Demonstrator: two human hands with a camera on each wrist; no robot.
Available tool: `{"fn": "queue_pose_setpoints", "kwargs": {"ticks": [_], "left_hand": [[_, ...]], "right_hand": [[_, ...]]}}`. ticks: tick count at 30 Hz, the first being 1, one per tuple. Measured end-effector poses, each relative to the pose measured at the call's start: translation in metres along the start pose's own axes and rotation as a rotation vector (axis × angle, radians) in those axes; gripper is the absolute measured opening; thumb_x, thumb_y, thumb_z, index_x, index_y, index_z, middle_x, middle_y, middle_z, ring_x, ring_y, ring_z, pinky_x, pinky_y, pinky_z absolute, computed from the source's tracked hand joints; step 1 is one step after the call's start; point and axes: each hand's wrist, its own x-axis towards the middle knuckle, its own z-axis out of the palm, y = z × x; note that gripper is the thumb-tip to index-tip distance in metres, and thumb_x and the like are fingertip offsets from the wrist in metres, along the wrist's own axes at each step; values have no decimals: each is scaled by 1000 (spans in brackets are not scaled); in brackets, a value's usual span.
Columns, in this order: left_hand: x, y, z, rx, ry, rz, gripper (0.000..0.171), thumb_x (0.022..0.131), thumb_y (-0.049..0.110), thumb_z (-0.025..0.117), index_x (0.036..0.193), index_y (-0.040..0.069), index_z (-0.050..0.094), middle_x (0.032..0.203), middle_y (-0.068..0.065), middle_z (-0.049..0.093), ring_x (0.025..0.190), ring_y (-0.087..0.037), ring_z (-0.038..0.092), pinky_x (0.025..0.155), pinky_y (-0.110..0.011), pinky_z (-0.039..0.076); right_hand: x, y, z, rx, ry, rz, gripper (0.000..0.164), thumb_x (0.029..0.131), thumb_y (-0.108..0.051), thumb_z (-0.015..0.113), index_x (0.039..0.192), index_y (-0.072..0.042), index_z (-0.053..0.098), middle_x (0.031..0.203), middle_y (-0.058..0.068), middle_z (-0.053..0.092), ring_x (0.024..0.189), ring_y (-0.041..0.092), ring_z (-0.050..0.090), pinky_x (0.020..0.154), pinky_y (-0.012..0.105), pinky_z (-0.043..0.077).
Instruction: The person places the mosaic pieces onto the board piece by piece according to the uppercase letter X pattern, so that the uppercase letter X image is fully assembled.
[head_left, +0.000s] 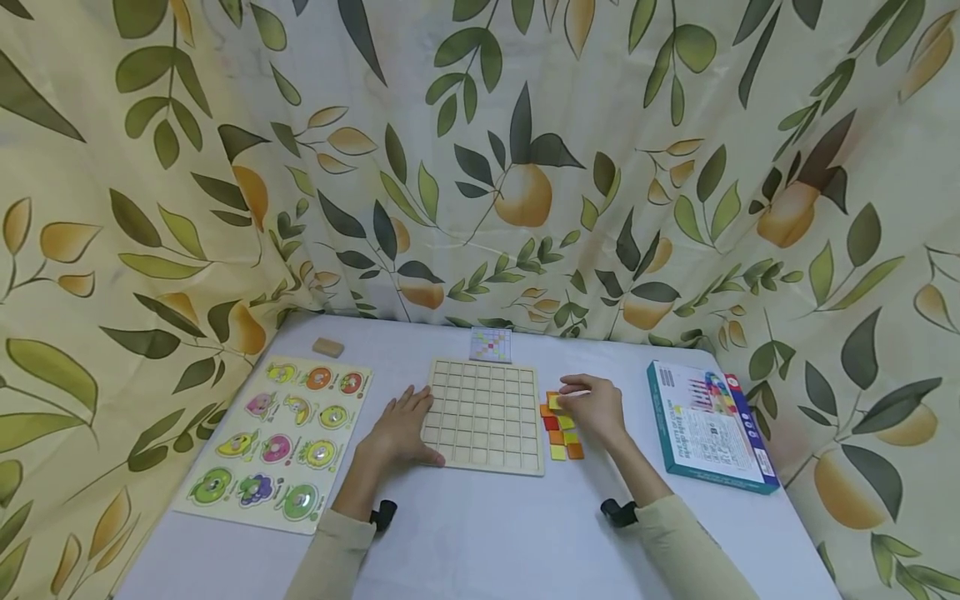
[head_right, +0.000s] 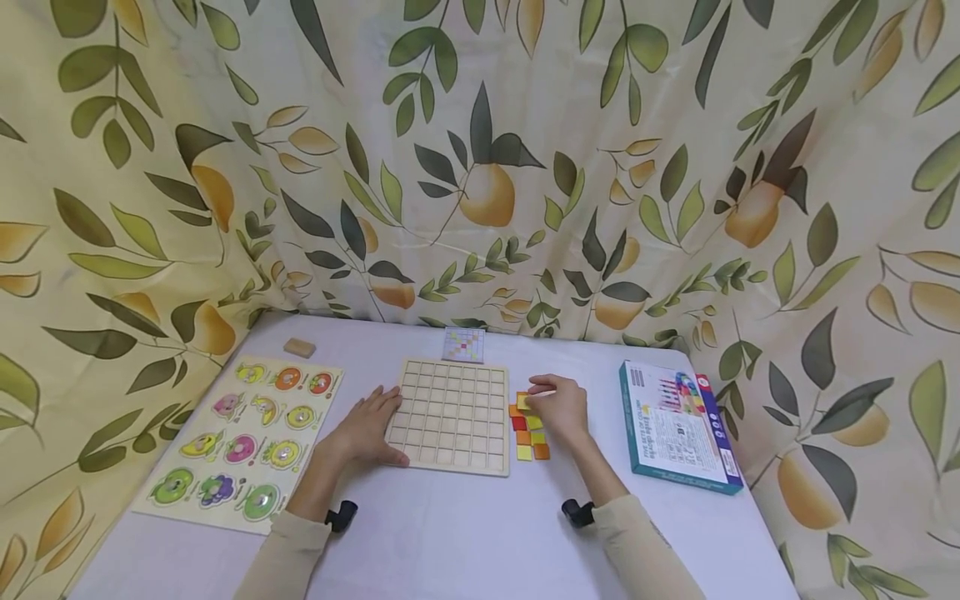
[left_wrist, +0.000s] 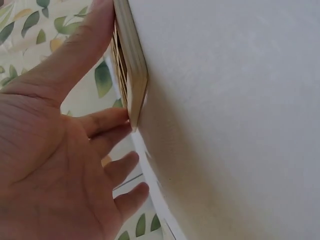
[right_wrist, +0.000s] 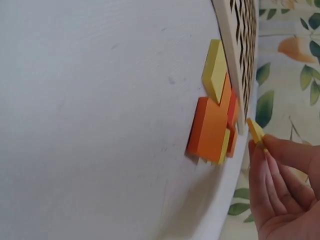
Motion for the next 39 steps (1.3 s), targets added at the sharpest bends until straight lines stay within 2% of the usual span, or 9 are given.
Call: {"fn": "queue_pose_setpoints", "kwargs": {"ticks": [2,7,11,15,19,24,26,31,39], "left_hand": [[1,0,1,-2,6,3,121,67,49,97,160,0,36,171,-16,27,159,-40,16,128,-59,19],[2,2,0,9,-3,7,122,67,47,97,161,1,35,170,-17,27,158,-41,17,127,-60,19],[2,4,-2,43,-19,-5,121,68,48,96,161,2,35,170,-16,27,159,-39,18,128,-58,19],[1,7,-3,60,-35,-22,121,67,49,96,161,2,35,170,-16,28,159,-38,19,128,-57,19],[0,10,-4,49,-41,-29,121,66,47,97,160,1,37,169,-18,29,158,-38,20,128,-57,19],[1,9,-3,56,-31,-24,120,66,48,97,160,2,38,169,-17,30,158,-37,22,128,-57,20],[1,8,-2,60,-30,-25,120,66,48,97,160,2,38,169,-17,30,158,-37,22,128,-57,20],[1,9,-2,68,-34,-24,120,66,49,96,160,1,38,169,-17,31,157,-38,23,128,-57,21],[3,9,-5,83,-41,-24,118,68,49,96,160,3,38,169,-16,31,158,-37,23,128,-58,20]], "right_hand": [[0,-2,1,41,-3,-6,37,93,-17,80,128,-8,74,104,7,77,107,29,64,79,29,57],[4,-11,10,117,2,-46,33,92,-16,81,122,-5,76,99,8,78,94,26,72,69,24,61],[9,-20,20,134,4,-67,32,89,-15,85,118,-5,78,95,5,79,82,19,74,63,23,59],[14,-29,31,152,-2,-102,32,86,-14,88,115,-4,79,92,5,79,77,18,74,59,24,57],[20,-38,42,154,-22,-120,32,84,-16,89,114,-6,80,91,3,79,81,20,75,67,26,58],[28,-47,55,188,-59,-120,33,84,-16,89,114,-7,80,92,3,80,95,20,74,83,33,58],[29,-51,60,213,-79,-119,33,84,-14,89,114,-6,80,92,4,80,94,21,75,84,34,59],[31,-59,73,232,-109,-134,31,84,-12,88,113,-4,79,92,5,80,87,19,77,77,27,60],[44,-75,95,219,-143,-153,28,85,-13,88,110,-5,80,92,2,80,90,17,75,90,39,60]]}}
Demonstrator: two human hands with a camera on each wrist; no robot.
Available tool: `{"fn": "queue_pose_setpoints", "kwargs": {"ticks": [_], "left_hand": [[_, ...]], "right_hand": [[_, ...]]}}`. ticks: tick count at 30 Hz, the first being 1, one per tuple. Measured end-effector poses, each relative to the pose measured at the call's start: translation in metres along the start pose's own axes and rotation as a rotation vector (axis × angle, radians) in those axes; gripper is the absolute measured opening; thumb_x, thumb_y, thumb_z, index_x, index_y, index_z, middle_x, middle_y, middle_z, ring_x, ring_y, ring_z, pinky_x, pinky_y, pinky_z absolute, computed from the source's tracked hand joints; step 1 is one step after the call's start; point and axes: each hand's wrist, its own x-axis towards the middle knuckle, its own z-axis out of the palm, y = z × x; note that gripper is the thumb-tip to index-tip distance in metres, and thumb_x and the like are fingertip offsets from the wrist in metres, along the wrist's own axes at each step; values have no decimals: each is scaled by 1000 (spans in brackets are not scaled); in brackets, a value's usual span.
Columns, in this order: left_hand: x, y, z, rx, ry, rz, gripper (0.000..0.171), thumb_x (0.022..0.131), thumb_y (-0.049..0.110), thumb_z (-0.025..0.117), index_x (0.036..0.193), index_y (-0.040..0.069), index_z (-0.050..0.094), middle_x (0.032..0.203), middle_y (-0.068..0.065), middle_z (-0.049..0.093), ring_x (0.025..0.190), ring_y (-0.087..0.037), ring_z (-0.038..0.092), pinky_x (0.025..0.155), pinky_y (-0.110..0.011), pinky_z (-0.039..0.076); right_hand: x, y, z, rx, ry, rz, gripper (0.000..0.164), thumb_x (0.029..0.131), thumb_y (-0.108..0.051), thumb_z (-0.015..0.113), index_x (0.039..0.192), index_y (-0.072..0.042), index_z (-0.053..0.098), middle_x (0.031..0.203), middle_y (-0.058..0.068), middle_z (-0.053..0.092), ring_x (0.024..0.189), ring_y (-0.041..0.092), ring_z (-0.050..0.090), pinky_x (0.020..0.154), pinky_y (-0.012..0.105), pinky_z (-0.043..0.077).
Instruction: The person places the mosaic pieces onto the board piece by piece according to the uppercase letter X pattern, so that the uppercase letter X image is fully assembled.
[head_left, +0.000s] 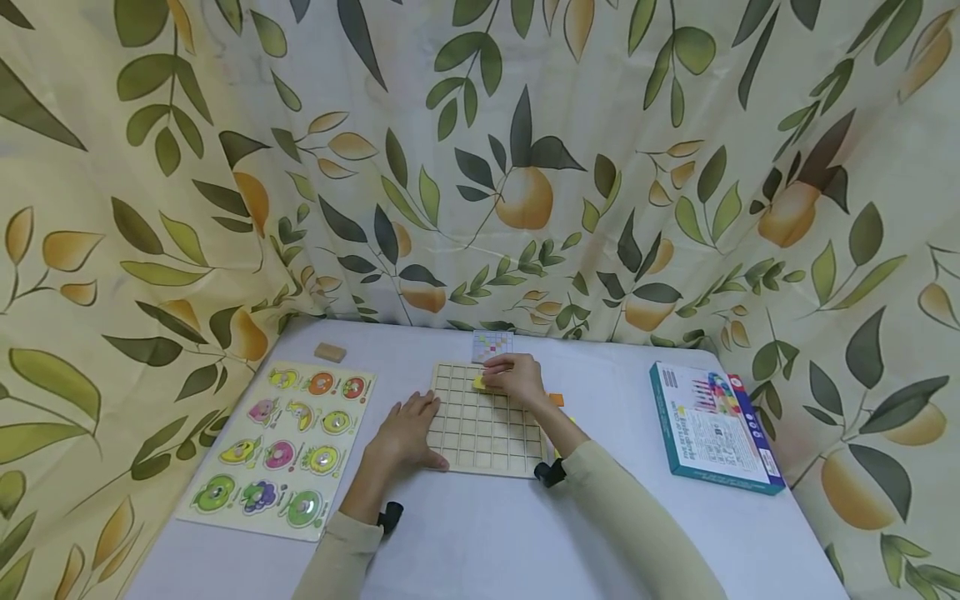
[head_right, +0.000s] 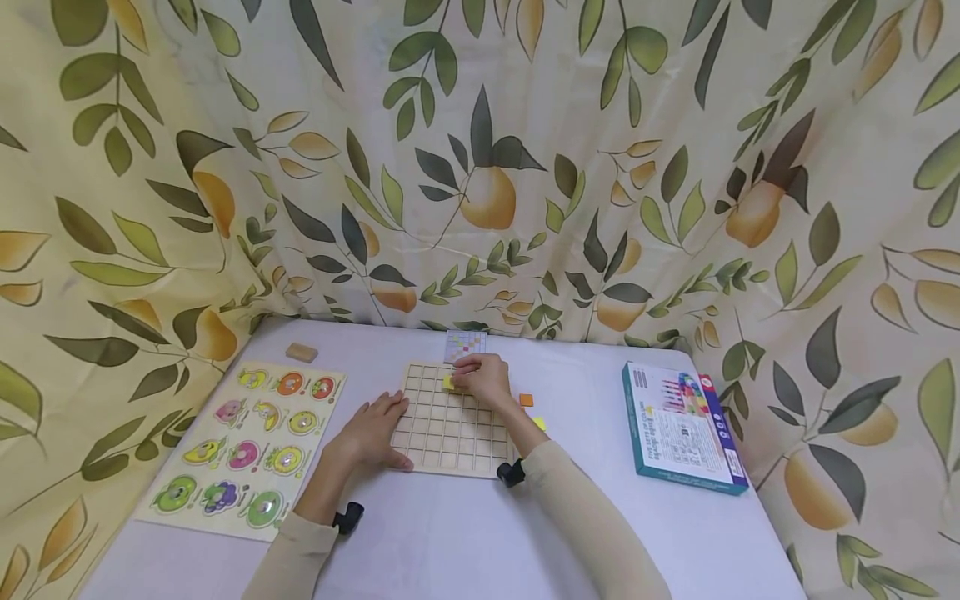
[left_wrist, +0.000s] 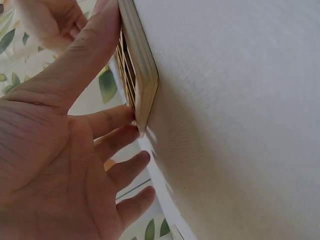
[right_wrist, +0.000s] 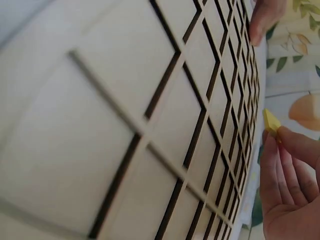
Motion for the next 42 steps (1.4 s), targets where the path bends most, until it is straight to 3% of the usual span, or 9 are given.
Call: {"fn": "queue_pose_setpoints", "kwargs": {"ticks": [10,13,17,20,24,28,32,35,42], "left_hand": [[2,-3,1,5,-4,3,119,68,51,95,160,4,38,169,-16,31,158,-36,22,128,-57,21],[2,-3,2,1,-5,8,119,69,52,95,161,4,38,169,-15,30,158,-36,22,128,-57,21],[3,-1,2,-14,-1,10,119,68,50,96,160,3,38,169,-16,30,158,-37,22,128,-57,21],[3,-1,3,-19,-2,10,119,68,50,96,160,3,38,169,-16,30,158,-37,22,128,-57,20],[2,-1,3,-20,-2,7,118,69,49,96,160,3,37,169,-17,30,158,-37,22,128,-57,20],[0,0,1,-26,-2,4,118,69,48,96,160,3,38,169,-17,30,158,-37,22,128,-57,20],[0,1,-1,-33,-7,-2,117,69,47,97,160,3,38,169,-17,30,158,-37,22,128,-57,19],[1,2,-2,-28,-10,-9,117,69,47,96,161,3,37,169,-16,30,158,-37,21,128,-57,19],[0,1,-2,-38,-16,-10,117,70,46,96,160,3,37,169,-17,30,158,-38,22,128,-57,20]], "right_hand": [[16,-6,25,45,-60,-29,25,85,-9,87,108,-3,80,89,4,80,84,15,76,78,28,62],[20,-6,31,52,-71,-41,23,85,-7,86,107,-3,80,89,4,80,81,16,77,77,31,63],[22,-5,36,15,-69,-69,20,86,-8,86,105,-5,80,89,4,80,81,15,77,102,40,57],[23,-5,39,-35,-59,-90,19,85,-8,87,103,-6,81,87,3,80,80,15,77,123,42,36],[24,-7,41,-93,-50,-97,19,83,-9,88,101,-7,82,84,1,80,77,14,76,130,39,18],[24,-6,43,-131,-48,-90,20,83,-10,89,101,-7,82,83,-1,79,76,12,76,126,40,30],[24,-6,42,-133,-55,-76,22,82,-11,90,102,-7,81,84,-2,80,77,11,76,105,40,55],[22,-6,40,-109,-59,-70,24,82,-11,90,104,-6,81,86,-1,80,79,12,76,92,39,61],[10,-4,27,-72,-42,-75,24,85,-12,88,106,-5,80,85,0,79,79,14,76,87,36,62]]}}
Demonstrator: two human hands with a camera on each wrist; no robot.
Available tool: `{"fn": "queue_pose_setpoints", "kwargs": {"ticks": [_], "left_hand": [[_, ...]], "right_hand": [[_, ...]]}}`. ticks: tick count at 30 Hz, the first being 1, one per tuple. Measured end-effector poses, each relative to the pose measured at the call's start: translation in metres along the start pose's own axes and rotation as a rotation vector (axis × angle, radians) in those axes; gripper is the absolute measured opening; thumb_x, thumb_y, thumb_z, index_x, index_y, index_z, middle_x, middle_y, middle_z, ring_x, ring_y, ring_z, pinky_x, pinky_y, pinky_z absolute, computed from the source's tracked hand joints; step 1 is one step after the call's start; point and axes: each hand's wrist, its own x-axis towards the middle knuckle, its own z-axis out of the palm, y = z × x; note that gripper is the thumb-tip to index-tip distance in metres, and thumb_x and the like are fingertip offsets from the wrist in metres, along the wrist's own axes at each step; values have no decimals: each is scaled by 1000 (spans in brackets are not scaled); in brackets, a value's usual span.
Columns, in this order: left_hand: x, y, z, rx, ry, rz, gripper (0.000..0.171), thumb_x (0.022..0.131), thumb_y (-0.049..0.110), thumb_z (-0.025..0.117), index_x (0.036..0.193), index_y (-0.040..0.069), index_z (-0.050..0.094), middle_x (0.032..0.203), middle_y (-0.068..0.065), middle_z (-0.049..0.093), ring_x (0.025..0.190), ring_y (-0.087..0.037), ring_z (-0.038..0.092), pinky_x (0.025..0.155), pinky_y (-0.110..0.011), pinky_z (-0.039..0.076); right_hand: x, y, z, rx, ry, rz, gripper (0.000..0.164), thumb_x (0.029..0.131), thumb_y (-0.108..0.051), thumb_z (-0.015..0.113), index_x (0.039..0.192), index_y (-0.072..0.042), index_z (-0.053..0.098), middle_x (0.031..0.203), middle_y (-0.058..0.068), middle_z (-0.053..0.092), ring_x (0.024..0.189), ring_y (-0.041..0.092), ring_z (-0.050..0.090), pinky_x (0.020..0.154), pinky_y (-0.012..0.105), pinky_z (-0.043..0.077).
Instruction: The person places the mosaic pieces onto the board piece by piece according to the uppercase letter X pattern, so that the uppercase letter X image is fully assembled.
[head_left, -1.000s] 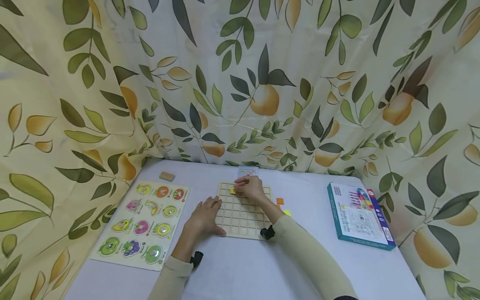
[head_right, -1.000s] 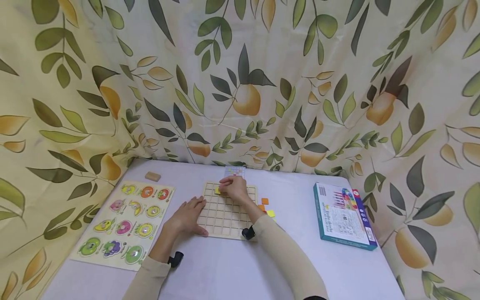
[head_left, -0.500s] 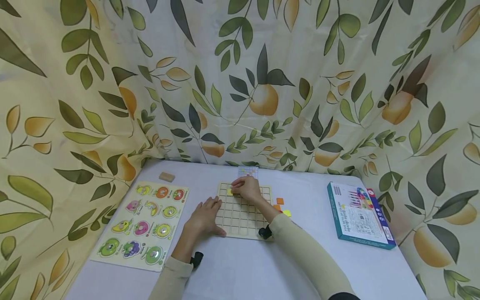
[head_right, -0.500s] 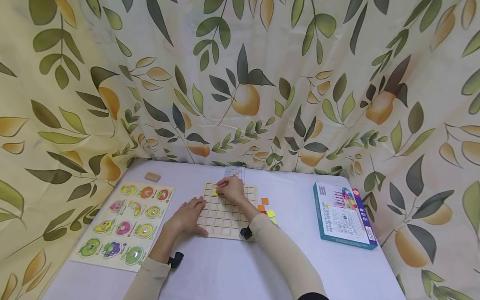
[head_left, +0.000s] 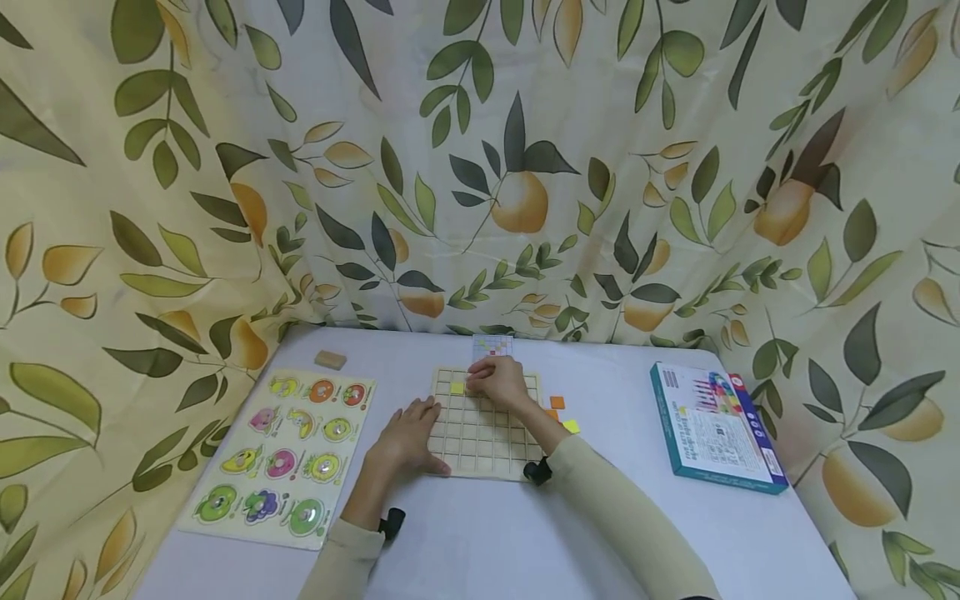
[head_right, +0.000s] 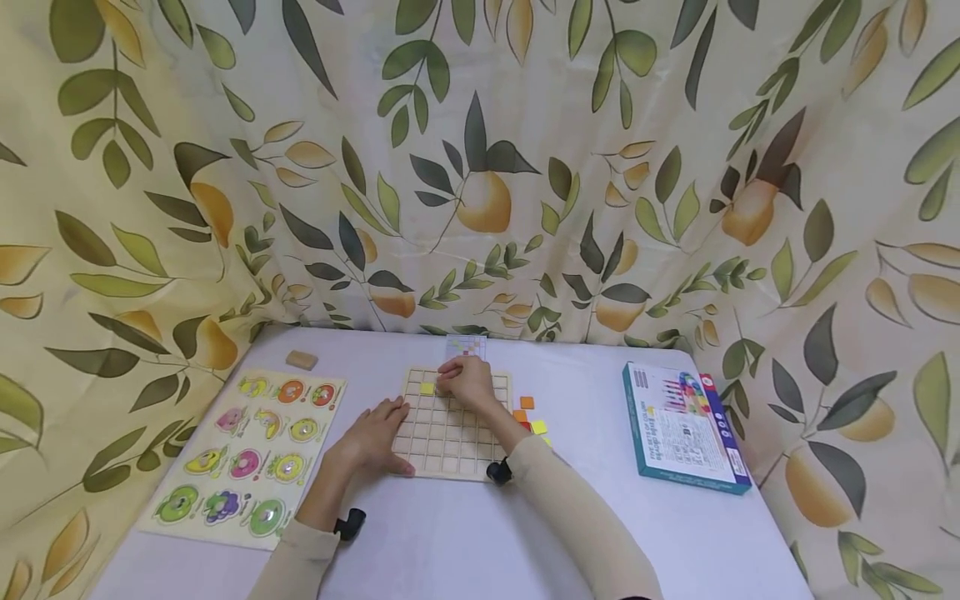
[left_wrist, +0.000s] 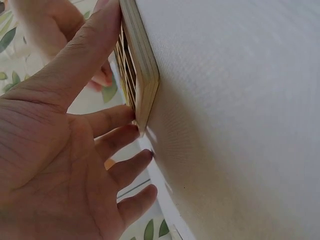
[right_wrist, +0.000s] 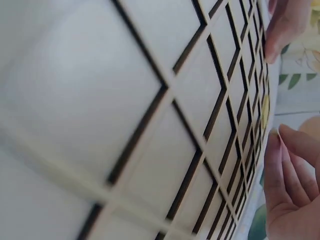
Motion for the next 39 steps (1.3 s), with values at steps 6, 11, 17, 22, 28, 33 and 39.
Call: {"fn": "queue_pose_setpoints", "kwargs": {"ticks": [6,11,17,22,28,33,39], "left_hand": [[0,-1,7,-6,-7,-23,118,72,45,95,162,3,34,170,-16,27,159,-36,19,129,-56,18],[0,-1,6,-11,3,-14,118,71,44,96,162,1,34,170,-17,27,158,-37,20,129,-56,18],[-1,-2,1,-7,25,6,117,70,44,96,160,1,36,169,-18,29,157,-38,23,128,-57,21],[1,-3,1,-7,26,8,117,70,43,96,160,-1,36,169,-20,29,157,-40,22,128,-58,20],[3,-5,3,-3,28,15,118,70,44,96,161,0,34,169,-20,28,157,-39,21,128,-58,19],[2,-3,3,5,3,14,117,71,44,96,160,-1,35,169,-20,28,157,-39,22,127,-59,21],[-1,1,3,11,8,8,115,70,43,97,159,0,38,168,-19,30,157,-39,24,127,-58,22]], "right_hand": [[-16,8,-20,15,33,-2,25,85,-9,87,108,-3,80,86,1,80,79,14,76,80,31,62],[-26,14,-42,32,77,1,25,85,-9,87,108,-4,80,88,2,80,80,15,76,76,30,62],[-37,23,-70,61,101,41,26,86,-10,86,110,-4,79,90,4,79,84,17,77,73,28,63],[-50,28,-90,55,99,82,29,90,-12,83,117,0,76,95,7,78,86,22,76,73,32,64],[-66,33,-107,-11,131,111,24,91,-13,82,113,-4,77,96,8,77,87,27,76,72,32,65],[-80,44,-115,-109,133,118,24,90,-11,82,113,-5,78,96,6,78,86,21,75,77,29,64],[-96,53,-126,-201,68,137,29,89,-6,82,117,-3,76,105,9,77,94,23,71,88,37,62]]}}
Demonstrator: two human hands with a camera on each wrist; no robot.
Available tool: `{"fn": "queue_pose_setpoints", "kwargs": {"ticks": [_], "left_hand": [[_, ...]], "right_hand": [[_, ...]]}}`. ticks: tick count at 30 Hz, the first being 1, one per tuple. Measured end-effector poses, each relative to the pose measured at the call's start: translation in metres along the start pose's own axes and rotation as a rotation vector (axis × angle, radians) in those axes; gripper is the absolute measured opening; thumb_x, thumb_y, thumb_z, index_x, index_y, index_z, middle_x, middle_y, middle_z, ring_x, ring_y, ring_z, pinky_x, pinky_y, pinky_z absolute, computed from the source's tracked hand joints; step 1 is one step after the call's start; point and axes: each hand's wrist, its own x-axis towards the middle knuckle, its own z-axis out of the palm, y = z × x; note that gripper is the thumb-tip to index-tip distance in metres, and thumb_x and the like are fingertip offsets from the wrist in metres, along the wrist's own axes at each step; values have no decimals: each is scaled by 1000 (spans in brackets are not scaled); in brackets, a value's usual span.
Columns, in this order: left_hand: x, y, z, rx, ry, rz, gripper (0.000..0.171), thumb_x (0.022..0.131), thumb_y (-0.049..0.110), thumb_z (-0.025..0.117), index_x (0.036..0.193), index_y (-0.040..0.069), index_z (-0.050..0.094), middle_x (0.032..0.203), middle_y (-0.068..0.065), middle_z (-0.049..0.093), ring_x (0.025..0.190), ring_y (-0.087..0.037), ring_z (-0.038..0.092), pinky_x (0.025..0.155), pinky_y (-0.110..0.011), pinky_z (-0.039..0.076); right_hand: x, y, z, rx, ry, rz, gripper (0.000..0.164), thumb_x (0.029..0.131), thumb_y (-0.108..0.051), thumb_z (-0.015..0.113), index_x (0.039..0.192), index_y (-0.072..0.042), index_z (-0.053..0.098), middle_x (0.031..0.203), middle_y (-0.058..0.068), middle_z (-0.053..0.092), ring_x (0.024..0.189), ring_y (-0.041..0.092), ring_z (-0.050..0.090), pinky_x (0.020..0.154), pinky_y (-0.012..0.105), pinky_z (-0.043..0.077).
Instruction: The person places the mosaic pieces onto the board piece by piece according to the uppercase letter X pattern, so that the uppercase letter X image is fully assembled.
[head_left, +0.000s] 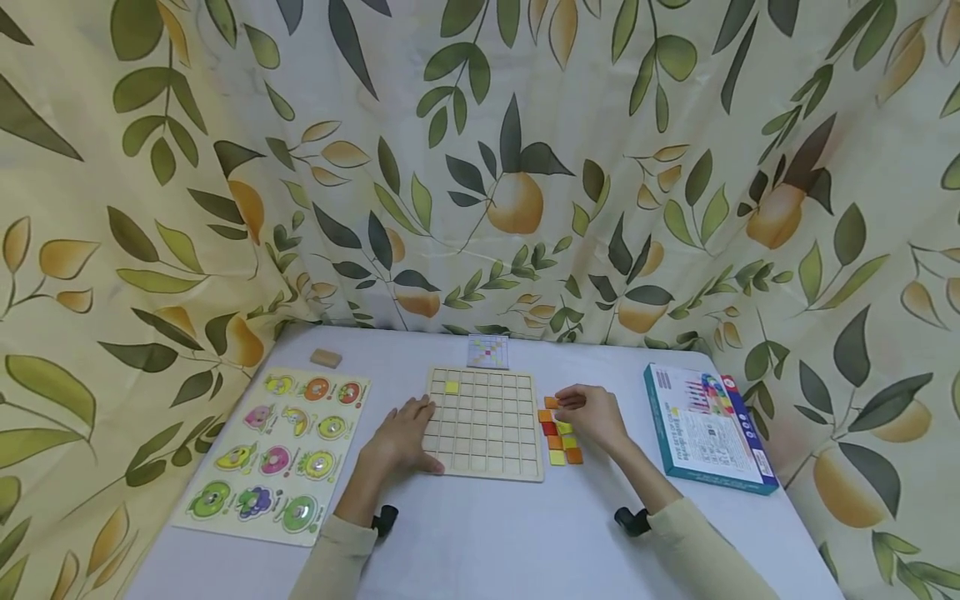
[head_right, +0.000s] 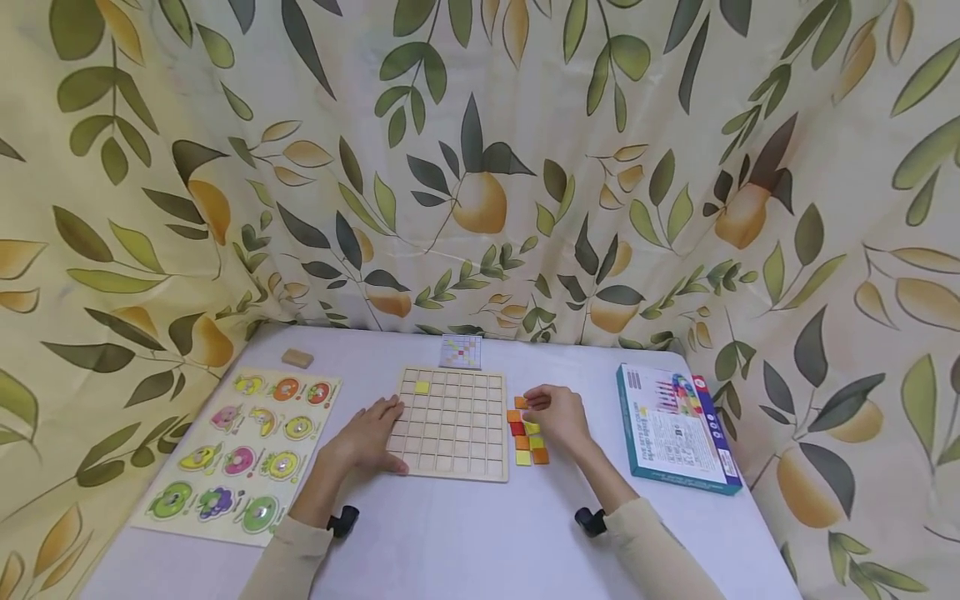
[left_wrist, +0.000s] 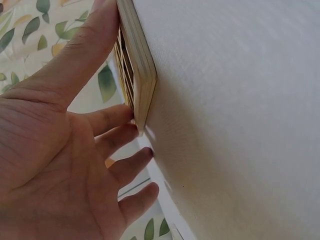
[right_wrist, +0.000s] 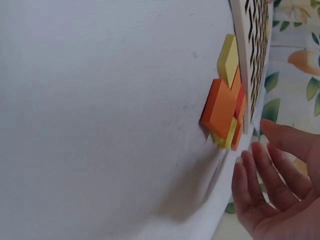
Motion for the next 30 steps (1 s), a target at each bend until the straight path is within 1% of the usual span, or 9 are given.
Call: {"fn": "queue_pose_setpoints", "kwargs": {"ticks": [3,5,8,10,16,19,23,27,30], "left_hand": [[-1,1,-1,-1,-1,-10,115,70,43,97,159,1,38,169,-18,30,157,-38,24,127,-58,22],[-1,0,0,-5,-2,-14,116,69,43,97,159,2,38,169,-17,30,157,-38,23,127,-57,22],[-1,-2,2,-4,2,-11,116,69,44,97,159,1,38,169,-18,30,157,-38,23,127,-58,22],[0,-4,3,-8,8,-9,116,68,43,98,159,0,38,168,-18,31,157,-38,24,127,-58,22],[1,-5,5,2,-6,-14,117,70,45,96,161,2,36,170,-17,28,158,-37,21,128,-57,20],[3,-4,4,-1,-8,-14,117,70,45,96,160,2,36,170,-17,28,158,-37,21,128,-57,20],[2,-2,3,-10,-9,-14,116,70,43,97,160,1,36,169,-19,28,157,-38,22,128,-57,20],[2,-2,2,-12,-12,-10,117,70,44,97,160,0,36,169,-19,29,157,-39,22,128,-58,20],[3,-3,3,-6,-14,-14,119,70,46,96,161,1,34,170,-18,27,158,-37,20,128,-57,19]], "right_hand": [[-5,3,-3,-52,-36,18,32,88,-7,83,119,-4,75,108,9,75,99,25,68,93,43,60],[-8,5,-5,-75,-64,25,34,86,-7,84,119,-4,75,109,10,75,100,26,67,94,45,59],[-11,10,-6,-89,-94,28,34,86,-8,85,118,-5,76,111,8,75,102,25,68,94,43,60],[-12,13,-5,-90,-106,24,33,86,-8,85,118,-5,76,110,7,76,100,24,68,91,41,62],[-13,19,-4,-90,-80,18,32,85,-8,86,116,-6,77,106,7,76,90,22,66,78,34,62],[-12,22,-3,-92,-72,6,32,86,-8,85,116,-7,77,107,6,77,89,21,66,77,33,61],[-11,23,-2,-102,-52,3,29,86,-8,86,113,-9,79,104,4,77,89,21,66,77,33,61],[-10,22,-2,-110,-22,14,27,84,-8,87,110,-9,79,99,4,76,87,22,66,74,31,59],[-10,22,-3,-91,-16,19,27,85,-8,86,111,-9,79,98,4,75,85,22,65,73,29,58]]}}
